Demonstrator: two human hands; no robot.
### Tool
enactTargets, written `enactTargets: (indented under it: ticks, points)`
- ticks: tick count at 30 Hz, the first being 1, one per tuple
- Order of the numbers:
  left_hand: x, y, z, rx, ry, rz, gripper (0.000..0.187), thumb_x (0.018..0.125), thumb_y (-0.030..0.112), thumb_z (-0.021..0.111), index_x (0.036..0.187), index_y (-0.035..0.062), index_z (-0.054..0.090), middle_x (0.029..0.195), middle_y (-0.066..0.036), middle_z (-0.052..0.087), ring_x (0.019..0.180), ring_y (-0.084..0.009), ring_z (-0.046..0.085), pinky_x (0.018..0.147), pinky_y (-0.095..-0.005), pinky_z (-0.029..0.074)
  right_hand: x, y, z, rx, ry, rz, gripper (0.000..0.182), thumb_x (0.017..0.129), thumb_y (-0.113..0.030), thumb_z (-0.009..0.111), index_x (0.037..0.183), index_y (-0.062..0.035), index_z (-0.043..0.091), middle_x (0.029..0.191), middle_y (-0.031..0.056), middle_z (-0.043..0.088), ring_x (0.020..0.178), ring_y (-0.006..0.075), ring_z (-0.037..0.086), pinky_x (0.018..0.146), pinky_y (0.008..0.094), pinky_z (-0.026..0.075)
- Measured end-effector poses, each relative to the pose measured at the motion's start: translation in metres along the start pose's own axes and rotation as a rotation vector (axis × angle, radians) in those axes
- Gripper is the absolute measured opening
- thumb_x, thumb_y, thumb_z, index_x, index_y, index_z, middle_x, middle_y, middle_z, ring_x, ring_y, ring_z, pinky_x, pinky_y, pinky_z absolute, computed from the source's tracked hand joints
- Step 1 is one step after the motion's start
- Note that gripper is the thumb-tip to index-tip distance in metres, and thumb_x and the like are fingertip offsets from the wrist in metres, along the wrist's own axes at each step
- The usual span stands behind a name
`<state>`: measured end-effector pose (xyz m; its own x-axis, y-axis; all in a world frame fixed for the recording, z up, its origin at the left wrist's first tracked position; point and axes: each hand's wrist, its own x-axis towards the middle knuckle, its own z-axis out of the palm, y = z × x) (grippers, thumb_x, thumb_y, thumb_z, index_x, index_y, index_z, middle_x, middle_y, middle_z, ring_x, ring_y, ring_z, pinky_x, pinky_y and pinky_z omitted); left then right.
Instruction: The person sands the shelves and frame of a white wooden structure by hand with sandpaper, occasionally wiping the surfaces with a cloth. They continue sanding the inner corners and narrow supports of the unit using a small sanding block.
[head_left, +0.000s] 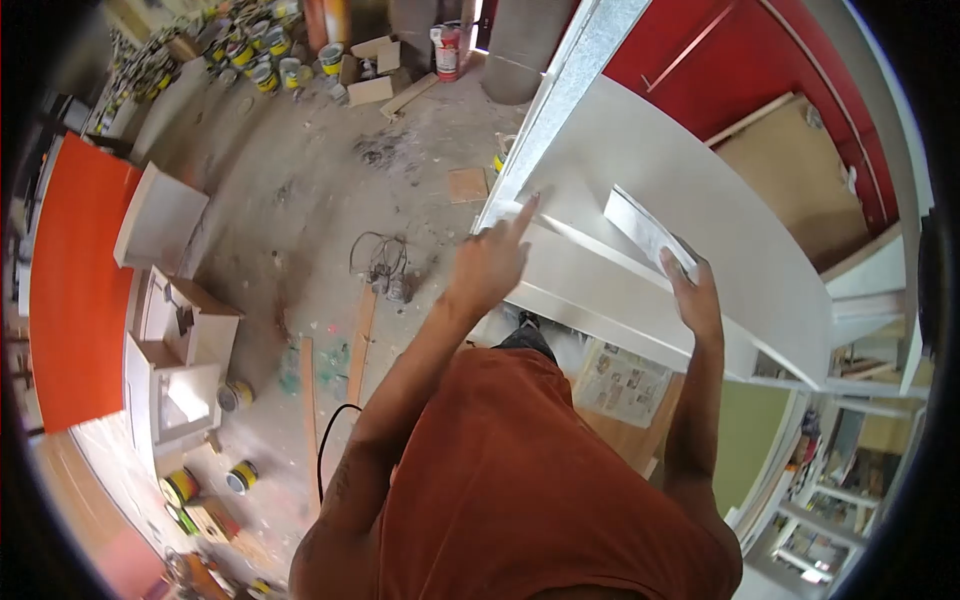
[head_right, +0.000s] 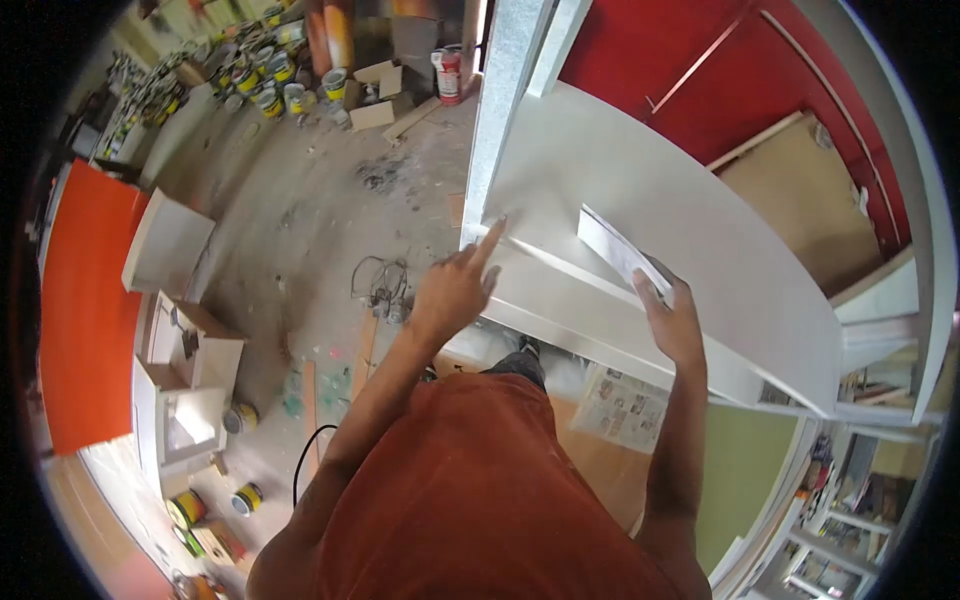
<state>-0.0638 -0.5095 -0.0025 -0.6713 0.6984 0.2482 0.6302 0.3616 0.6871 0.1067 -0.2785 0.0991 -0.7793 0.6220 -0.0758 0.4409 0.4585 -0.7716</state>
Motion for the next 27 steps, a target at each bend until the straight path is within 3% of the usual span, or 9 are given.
enactTargets:
  ticks: [2,4,5,8,9,16,19,23,27]
  points:
    - [0.0,0.003,-0.001,0.41,-0.13,-0.123,0.079,0.091,0.019,0.064,0.16,0.0249,0.024,0.092,-0.017,0.066,0.078,-0.0338,0.069,0.067,-0.0488,0.057,0.015,0.011,-0.021,-0.062,-0.086,-0.008,0.041,0.1,-0.029,0.062,0.127,0.0013,0.063,0.114,0.014,0.07,0.109,0.0189,0.061,0.1,0.032,0.044]
    - [-0.002,0.014,0.009,0.379,-0.036,-0.199,0.081,0.091,0.021,0.064,0.16,0.0214,0.022,0.09,-0.017,0.068,0.072,-0.0339,0.07,0.061,-0.048,0.057,0.038,0.025,-0.042,-0.039,-0.275,-0.196,0.035,0.102,-0.023,0.059,0.128,-0.0002,0.064,0.113,0.0107,0.071,0.109,0.0157,0.06,0.099,0.0303,0.045]
    - [-0.002,0.024,0.013,0.42,-0.019,-0.255,0.077,0.091,0.019,0.063,0.159,0.0179,0.026,0.087,-0.017,0.067,0.069,-0.0338,0.069,0.059,-0.0481,0.055,0.049,0.028,-0.051,-0.069,-0.308,-0.201,0.033,0.098,-0.008,0.058,0.129,-0.0028,0.064,0.12,0.0115,0.069,0.112,0.0198,0.063,0.101,0.031,0.045]
    - [0.012,0.05,0.03,0.442,0.036,-0.39,0.071,0.092,0.016,0.06,0.156,0.0115,0.03,0.083,-0.016,0.067,0.067,-0.0336,0.068,0.057,-0.048,0.054,0.083,0.035,-0.079,-0.229,-0.432,-0.622,0.043,0.089,0.003,0.06,0.13,-0.0065,0.065,0.129,0.0135,0.065,0.119,0.0273,0.062,0.104,0.033,0.045]
    - [0.017,0.058,0.036,0.401,0.043,-0.451,0.069,0.092,0.015,0.058,0.156,0.0085,0.032,0.082,-0.016,0.067,0.067,-0.0335,0.069,0.057,-0.0478,0.053,0.091,0.03,-0.089,-0.329,-0.52,-0.62,0.056,0.081,0.01,0.059,0.133,-0.0102,0.063,0.137,0.0132,0.06,0.127,0.0316,0.056,0.109,0.036,0.044]
    - [0.02,0.093,0.058,0.4,0.161,-0.445,0.068,0.091,0.014,0.055,0.155,0.0092,0.032,0.085,-0.016,0.069,0.068,-0.0365,0.068,0.061,-0.0497,0.054,0.136,0.062,-0.066,-0.642,-0.73,-0.946,0.06,0.085,0.001,0.063,0.143,-0.0081,0.052,0.149,0.0145,0.046,0.142,0.0339,0.04,0.115,0.0432,0.038]
    - [0.015,0.102,0.064,0.408,0.117,-0.658,0.074,0.089,0.011,0.055,0.157,0.0302,0.031,0.087,-0.018,0.068,0.073,-0.0372,0.069,0.065,-0.0496,0.055,0.151,0.067,-0.017,-0.622,-0.543,-1.196,0.052,0.092,-0.012,0.062,0.143,-0.0079,0.052,0.148,0.0202,0.043,0.138,0.0383,0.042,0.115,0.0463,0.037]
    - [0.016,0.073,0.054,0.586,0.246,-0.675,0.076,0.088,0.006,0.055,0.157,0.0256,0.031,0.086,-0.017,0.067,0.07,-0.0365,0.069,0.058,-0.0479,0.054,0.217,0.012,0.025,-0.538,-0.613,-1.361,0.05,0.095,-0.012,0.059,0.145,-0.0105,0.052,0.15,0.0154,0.047,0.135,0.0364,0.045,0.112,0.0439,0.039]
    - [0.004,0.103,0.059,0.466,0.259,-0.714,0.071,0.089,0.006,0.055,0.156,0.0201,0.033,0.085,-0.016,0.066,0.068,-0.0365,0.069,0.06,-0.0485,0.055,0.218,-0.013,0.02,-0.403,-0.766,-1.292,0.043,0.095,-0.011,0.06,0.138,-0.0107,0.059,0.138,0.0121,0.06,0.129,0.0355,0.052,0.11,0.0438,0.041]
